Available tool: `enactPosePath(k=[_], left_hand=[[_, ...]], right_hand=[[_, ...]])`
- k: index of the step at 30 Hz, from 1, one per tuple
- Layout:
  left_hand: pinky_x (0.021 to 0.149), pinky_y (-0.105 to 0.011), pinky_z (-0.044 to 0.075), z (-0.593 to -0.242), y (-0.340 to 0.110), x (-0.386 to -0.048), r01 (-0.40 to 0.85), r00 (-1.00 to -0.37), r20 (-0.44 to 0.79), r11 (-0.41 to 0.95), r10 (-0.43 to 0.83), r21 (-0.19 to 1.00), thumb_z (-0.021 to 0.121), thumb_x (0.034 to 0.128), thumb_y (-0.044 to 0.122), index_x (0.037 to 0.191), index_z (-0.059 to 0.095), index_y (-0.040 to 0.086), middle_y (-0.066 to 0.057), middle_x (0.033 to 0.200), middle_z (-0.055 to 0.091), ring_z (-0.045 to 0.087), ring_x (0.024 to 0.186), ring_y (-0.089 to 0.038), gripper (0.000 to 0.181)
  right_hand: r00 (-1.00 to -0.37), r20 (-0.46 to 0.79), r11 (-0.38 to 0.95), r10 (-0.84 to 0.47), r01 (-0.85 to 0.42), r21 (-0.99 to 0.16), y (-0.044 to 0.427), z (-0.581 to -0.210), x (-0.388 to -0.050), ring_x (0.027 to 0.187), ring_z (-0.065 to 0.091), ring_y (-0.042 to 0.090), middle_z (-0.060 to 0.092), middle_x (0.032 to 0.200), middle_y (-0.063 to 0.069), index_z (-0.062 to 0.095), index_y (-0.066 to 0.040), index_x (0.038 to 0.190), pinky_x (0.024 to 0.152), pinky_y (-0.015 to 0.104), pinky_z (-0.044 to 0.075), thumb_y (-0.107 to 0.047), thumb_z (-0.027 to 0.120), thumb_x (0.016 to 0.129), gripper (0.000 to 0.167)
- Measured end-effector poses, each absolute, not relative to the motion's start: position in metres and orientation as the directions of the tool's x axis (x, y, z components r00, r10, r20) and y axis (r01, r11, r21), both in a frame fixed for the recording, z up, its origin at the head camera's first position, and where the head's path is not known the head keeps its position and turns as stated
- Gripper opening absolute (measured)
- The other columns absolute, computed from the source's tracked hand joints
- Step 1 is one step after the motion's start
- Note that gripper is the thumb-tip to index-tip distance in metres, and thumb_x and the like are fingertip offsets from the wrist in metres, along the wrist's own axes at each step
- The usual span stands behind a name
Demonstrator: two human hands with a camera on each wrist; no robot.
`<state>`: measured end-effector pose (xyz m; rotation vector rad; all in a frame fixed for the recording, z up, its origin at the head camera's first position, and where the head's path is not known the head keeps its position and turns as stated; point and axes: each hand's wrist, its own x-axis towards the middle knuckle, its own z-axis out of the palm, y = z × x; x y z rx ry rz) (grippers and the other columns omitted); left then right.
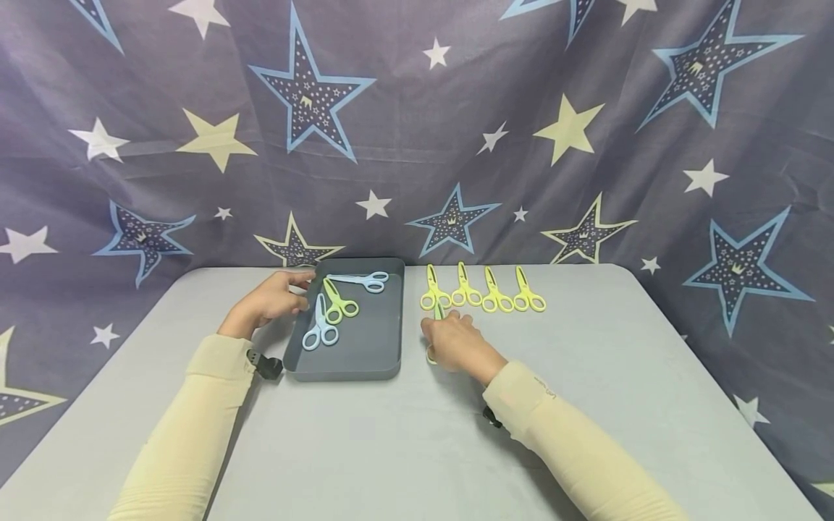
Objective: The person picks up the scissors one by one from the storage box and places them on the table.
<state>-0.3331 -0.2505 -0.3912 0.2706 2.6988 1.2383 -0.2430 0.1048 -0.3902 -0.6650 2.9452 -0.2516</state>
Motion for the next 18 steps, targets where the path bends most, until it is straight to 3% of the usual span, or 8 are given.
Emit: enactPosePath(k=[7,18], left_hand=[[0.060,-0.026,0.052,-0.3914,-0.2503,-0.3328,0.100,-0.972,-0.064,0.638,0.228,0.764,0.059,0.0749,-0.007,0.152,0.041,-0.007,-0.034,0.135,0.056,0.059,0.068,-0.016,0.079],[0.061,-0.027,0.052,-0.3906,-0.2484,-0.3317,0.097,-0.972,-0.063,0.637,0.224,0.765,0.060,0.0750,-0.006,0.152,0.041,-0.007,-0.033,0.134,0.056,0.060,0.070,-0.016,0.080]], right_hand=[[-0.879,-0.108,0.878,-0.464,-0.439,-0.193,0.1060,-0.3917,-0.2459,0.083,0.048,0.025,0.059,0.078,0.000,0.060,-0.015,0.094,0.079,0.043,0.041,-0.010,0.071,0.089,0.013],[-0.875,-0.136,0.876,-0.465,-0.432,-0.213,0.1071,-0.3935,-0.2516,0.087,0.049,0.024,0.061,0.082,-0.001,0.065,-0.014,0.100,0.082,0.043,0.042,-0.012,0.071,0.090,0.012]])
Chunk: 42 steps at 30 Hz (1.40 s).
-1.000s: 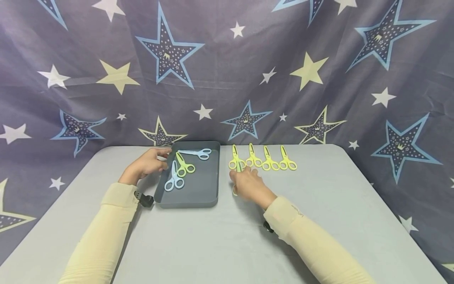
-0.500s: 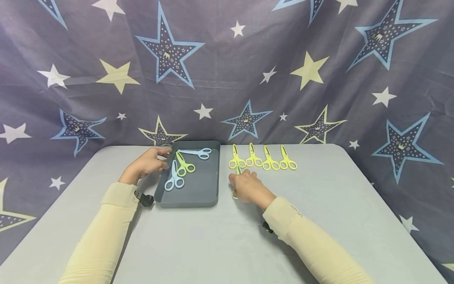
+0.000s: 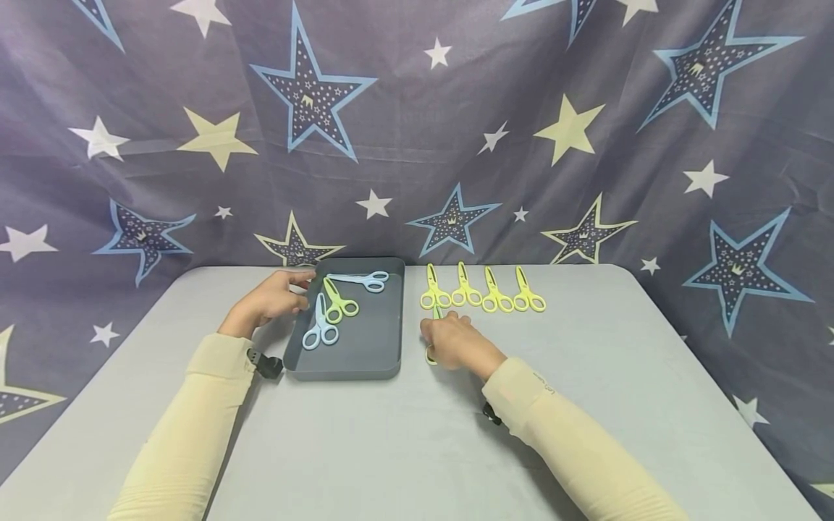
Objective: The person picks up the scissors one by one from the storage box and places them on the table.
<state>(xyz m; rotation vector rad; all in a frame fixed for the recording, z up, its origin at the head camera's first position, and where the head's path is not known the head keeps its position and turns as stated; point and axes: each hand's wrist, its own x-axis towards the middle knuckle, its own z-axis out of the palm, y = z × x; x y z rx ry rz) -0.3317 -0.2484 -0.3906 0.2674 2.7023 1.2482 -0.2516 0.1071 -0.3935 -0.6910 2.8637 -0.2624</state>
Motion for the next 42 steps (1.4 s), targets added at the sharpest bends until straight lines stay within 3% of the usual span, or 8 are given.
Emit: enactPosePath(k=[23,34,42], left_hand=[[0.070,-0.029,0.056,-0.390,-0.250,-0.333,0.091,-0.971,-0.078,0.652,0.225,0.753,0.060,0.0771,-0.005,0.153,0.039,-0.007,-0.033,0.137,0.055,0.063,0.093,-0.026,0.079],[0.071,-0.028,0.056,-0.391,-0.250,-0.333,0.089,-0.971,-0.080,0.651,0.225,0.754,0.061,0.0767,-0.005,0.153,0.040,-0.006,-0.033,0.137,0.055,0.063,0.097,-0.028,0.079],[0.069,-0.028,0.056,-0.391,-0.249,-0.333,0.077,-0.973,-0.084,0.641,0.217,0.764,0.060,0.0766,-0.006,0.153,0.040,-0.006,-0.032,0.138,0.054,0.063,0.092,-0.025,0.079]], right_hand=[[-0.866,-0.119,0.859,-0.486,-0.448,-0.248,0.111,-0.388,-0.250,0.097,0.056,0.026,0.067,0.095,0.002,0.067,-0.016,0.105,0.075,0.039,0.049,-0.016,0.070,0.092,0.013],[-0.833,0.101,0.820,-0.544,-0.553,-0.146,0.113,-0.382,-0.253,0.089,0.059,0.033,0.069,0.090,0.010,0.066,-0.010,0.104,0.073,0.045,0.050,-0.013,0.071,0.091,0.014],[-0.837,0.158,0.832,-0.524,-0.543,-0.112,0.100,-0.373,-0.255,0.086,0.063,0.032,0.066,0.099,0.015,0.064,-0.010,0.113,0.075,0.046,0.054,-0.019,0.070,0.094,0.021]])
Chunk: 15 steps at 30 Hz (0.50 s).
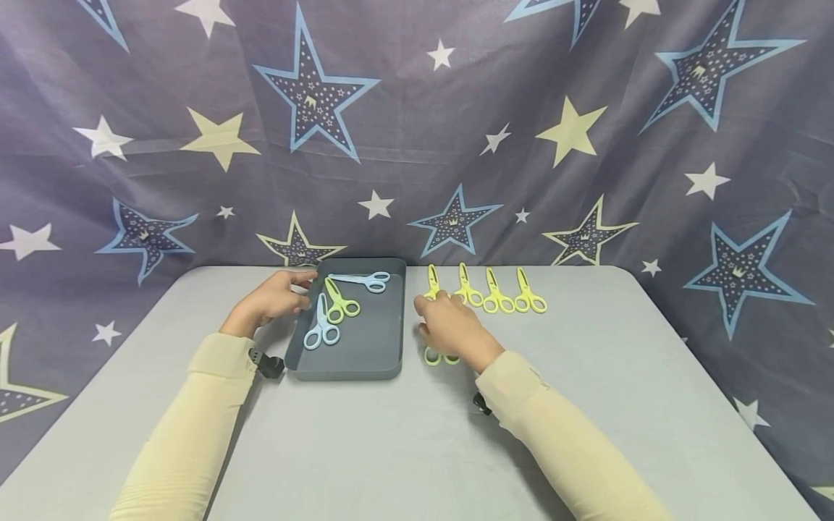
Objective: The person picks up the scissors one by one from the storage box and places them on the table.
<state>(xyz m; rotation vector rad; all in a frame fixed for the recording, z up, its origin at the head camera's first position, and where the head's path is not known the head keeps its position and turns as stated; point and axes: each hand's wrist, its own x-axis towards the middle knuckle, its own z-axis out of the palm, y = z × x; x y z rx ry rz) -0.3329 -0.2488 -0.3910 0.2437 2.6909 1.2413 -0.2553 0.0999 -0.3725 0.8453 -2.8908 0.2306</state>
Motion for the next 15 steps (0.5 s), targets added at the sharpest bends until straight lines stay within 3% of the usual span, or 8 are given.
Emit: enactPosePath(k=[7,15], left_hand=[[0.068,-0.028,0.055,-0.391,-0.250,-0.333,0.079,-0.972,-0.081,0.631,0.221,0.772,0.059,0.0764,-0.006,0.153,0.039,-0.007,-0.034,0.138,0.054,0.063,0.086,-0.023,0.079],[0.067,-0.028,0.055,-0.391,-0.250,-0.332,0.083,-0.971,-0.080,0.630,0.226,0.773,0.059,0.0766,-0.006,0.153,0.039,-0.007,-0.034,0.138,0.054,0.063,0.084,-0.022,0.079]], right_hand=[[-0.836,0.204,0.835,-0.509,-0.537,-0.117,0.082,-0.359,-0.259,0.093,0.062,0.034,0.066,0.108,0.012,0.066,-0.013,0.120,0.078,0.047,0.054,-0.025,0.067,0.097,0.025],[-0.746,0.275,0.757,-0.606,-0.647,-0.086,0.057,-0.348,-0.269,0.096,0.061,0.029,0.067,0.108,0.008,0.068,-0.014,0.121,0.080,0.046,0.052,-0.024,0.064,0.099,0.025]])
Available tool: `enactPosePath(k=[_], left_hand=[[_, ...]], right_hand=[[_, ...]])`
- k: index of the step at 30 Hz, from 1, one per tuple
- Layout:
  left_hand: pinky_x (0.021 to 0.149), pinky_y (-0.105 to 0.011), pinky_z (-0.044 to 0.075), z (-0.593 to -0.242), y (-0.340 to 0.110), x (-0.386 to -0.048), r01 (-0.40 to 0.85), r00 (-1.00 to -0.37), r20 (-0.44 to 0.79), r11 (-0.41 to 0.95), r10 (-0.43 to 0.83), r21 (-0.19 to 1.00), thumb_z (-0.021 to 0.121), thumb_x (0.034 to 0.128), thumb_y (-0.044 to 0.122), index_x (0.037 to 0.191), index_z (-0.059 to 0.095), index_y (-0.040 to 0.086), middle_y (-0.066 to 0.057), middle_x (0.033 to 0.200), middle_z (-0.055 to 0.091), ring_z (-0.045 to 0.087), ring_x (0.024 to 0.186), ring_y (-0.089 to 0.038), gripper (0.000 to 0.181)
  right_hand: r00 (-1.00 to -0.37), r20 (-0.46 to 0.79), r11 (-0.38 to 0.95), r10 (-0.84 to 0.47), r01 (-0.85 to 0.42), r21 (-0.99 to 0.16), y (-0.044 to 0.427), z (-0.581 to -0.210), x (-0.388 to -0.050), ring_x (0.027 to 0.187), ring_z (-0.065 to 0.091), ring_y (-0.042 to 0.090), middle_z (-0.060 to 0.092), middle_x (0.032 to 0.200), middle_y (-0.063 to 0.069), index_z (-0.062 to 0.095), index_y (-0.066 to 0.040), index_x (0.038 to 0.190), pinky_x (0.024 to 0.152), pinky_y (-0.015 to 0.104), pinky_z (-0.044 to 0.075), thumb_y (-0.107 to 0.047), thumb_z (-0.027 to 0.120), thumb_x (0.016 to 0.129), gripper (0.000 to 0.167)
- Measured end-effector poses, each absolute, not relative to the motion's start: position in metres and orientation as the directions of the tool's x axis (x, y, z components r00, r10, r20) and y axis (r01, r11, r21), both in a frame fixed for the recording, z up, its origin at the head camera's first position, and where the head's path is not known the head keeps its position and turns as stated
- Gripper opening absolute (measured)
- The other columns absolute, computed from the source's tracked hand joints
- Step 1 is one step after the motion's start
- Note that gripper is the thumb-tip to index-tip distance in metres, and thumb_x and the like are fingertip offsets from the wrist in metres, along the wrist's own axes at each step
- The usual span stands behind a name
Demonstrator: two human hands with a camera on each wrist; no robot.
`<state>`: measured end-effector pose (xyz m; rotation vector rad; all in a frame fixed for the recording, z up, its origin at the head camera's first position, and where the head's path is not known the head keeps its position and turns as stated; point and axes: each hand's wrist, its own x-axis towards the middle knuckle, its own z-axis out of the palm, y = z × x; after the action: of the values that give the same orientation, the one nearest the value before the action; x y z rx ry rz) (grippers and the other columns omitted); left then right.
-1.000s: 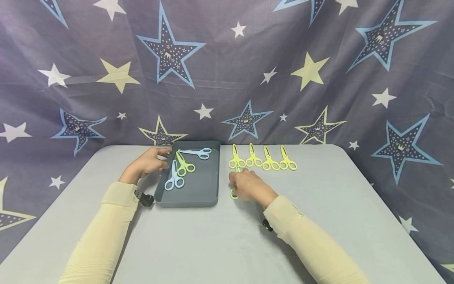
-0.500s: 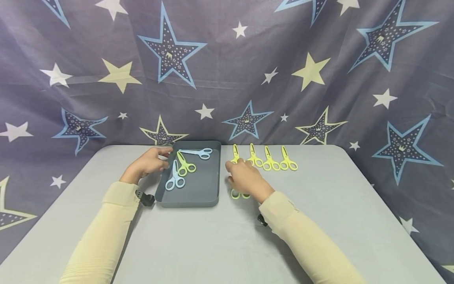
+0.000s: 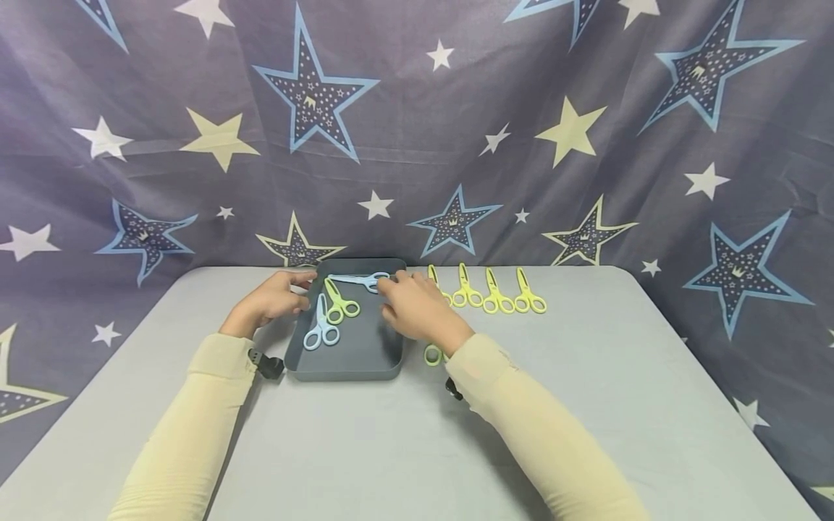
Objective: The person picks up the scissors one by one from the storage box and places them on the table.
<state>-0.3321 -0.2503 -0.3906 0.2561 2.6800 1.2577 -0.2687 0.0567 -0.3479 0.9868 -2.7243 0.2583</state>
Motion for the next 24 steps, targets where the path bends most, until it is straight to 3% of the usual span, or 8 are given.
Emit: enactPosePath(k=[5,8,13,17,24], left_hand=[[0.065,-0.027,0.054,-0.391,-0.250,-0.332,0.080,-0.971,-0.080,0.625,0.224,0.777,0.059,0.0764,-0.007,0.153,0.039,-0.007,-0.033,0.138,0.054,0.062,0.080,-0.019,0.079],[0.064,-0.027,0.054,-0.392,-0.250,-0.333,0.074,-0.972,-0.083,0.625,0.219,0.777,0.059,0.0767,-0.007,0.154,0.039,-0.006,-0.032,0.138,0.054,0.062,0.078,-0.019,0.079],[0.066,-0.027,0.055,-0.391,-0.250,-0.333,0.075,-0.970,-0.086,0.620,0.225,0.781,0.059,0.0771,-0.007,0.154,0.039,-0.006,-0.033,0.139,0.053,0.062,0.083,-0.020,0.079],[0.065,-0.028,0.054,-0.391,-0.251,-0.332,0.077,-0.970,-0.084,0.615,0.230,0.785,0.058,0.0763,-0.007,0.154,0.038,-0.007,-0.034,0.139,0.053,0.062,0.077,-0.019,0.080],[0.063,-0.028,0.053,-0.390,-0.250,-0.333,0.074,-0.969,-0.091,0.619,0.232,0.782,0.059,0.0764,-0.006,0.154,0.038,-0.006,-0.034,0.139,0.054,0.059,0.069,-0.015,0.080]], right_hand=[[-0.658,0.289,0.681,-0.695,-0.732,-0.029,0.043,-0.346,-0.279,0.097,0.060,0.026,0.066,0.108,0.007,0.068,-0.014,0.120,0.090,0.041,0.048,-0.022,0.062,0.100,0.022],[-0.635,0.271,0.655,-0.723,-0.755,-0.024,0.036,-0.344,-0.284,0.097,0.059,0.026,0.066,0.109,0.007,0.068,-0.014,0.121,0.091,0.041,0.047,-0.021,0.063,0.099,0.023],[-0.643,0.201,0.648,-0.739,-0.760,-0.046,0.024,-0.341,-0.290,0.098,0.057,0.026,0.064,0.115,0.006,0.067,-0.016,0.128,0.087,0.041,0.049,-0.022,0.062,0.101,0.028],[-0.631,0.164,0.634,-0.758,-0.772,-0.041,0.013,-0.339,-0.295,0.097,0.056,0.023,0.063,0.116,0.004,0.067,-0.018,0.129,0.084,0.037,0.049,-0.024,0.060,0.102,0.028],[-0.615,0.127,0.618,-0.778,-0.786,-0.016,-0.005,-0.336,-0.307,0.100,0.058,0.024,0.063,0.116,0.003,0.069,-0.018,0.124,0.090,0.038,0.049,-0.021,0.060,0.101,0.025]])
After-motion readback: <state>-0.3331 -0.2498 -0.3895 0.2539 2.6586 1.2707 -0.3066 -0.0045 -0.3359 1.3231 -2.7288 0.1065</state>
